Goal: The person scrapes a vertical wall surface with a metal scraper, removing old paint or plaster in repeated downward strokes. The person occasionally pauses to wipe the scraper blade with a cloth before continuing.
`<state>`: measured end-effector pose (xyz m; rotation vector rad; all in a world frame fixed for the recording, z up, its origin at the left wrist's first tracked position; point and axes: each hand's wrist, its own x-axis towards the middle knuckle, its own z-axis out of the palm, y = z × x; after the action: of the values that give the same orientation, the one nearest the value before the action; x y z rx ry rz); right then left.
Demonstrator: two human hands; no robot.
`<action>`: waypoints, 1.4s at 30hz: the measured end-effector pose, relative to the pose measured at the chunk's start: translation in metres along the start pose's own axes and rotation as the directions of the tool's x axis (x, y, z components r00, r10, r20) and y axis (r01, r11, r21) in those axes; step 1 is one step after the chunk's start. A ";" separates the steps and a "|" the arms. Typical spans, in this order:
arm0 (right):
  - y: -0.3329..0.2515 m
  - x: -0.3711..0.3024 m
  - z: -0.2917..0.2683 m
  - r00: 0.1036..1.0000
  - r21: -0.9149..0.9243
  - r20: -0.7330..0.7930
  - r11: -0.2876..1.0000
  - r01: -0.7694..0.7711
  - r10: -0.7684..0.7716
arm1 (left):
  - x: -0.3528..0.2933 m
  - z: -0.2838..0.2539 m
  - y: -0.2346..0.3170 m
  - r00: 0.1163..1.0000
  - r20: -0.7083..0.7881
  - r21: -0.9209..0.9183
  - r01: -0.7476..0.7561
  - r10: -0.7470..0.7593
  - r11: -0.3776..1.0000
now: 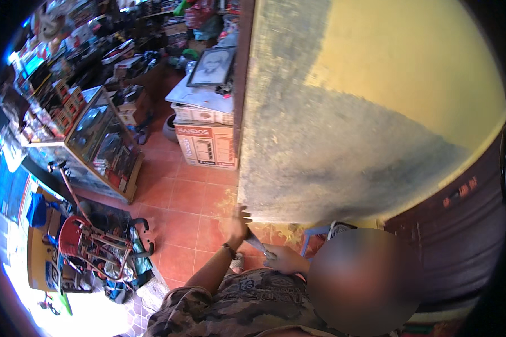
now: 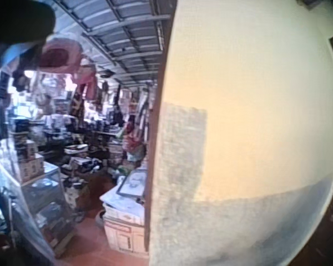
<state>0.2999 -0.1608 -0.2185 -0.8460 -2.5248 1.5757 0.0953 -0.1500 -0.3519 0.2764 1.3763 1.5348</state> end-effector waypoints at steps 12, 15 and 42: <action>0.084 -0.086 -0.005 0.678 0.715 -0.436 0.685 -0.140 0.593 | -0.082 0.023 -0.040 0.900 -0.373 0.038 -0.227 0.225 0.973; 0.097 -0.114 0.027 0.973 0.108 -0.203 0.986 0.130 -0.106 | -0.087 0.072 -0.071 0.884 -0.381 -0.053 -0.313 0.270 0.948; 0.185 -0.149 -0.049 0.665 0.193 -0.701 0.966 -0.173 0.259 | -0.093 0.118 -0.110 0.904 -0.413 -0.254 0.002 -0.111 0.967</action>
<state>0.5204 -0.1298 -0.3153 -1.4468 -1.7912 1.0746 0.2804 -0.1682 -0.3663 -0.2708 1.4835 1.7644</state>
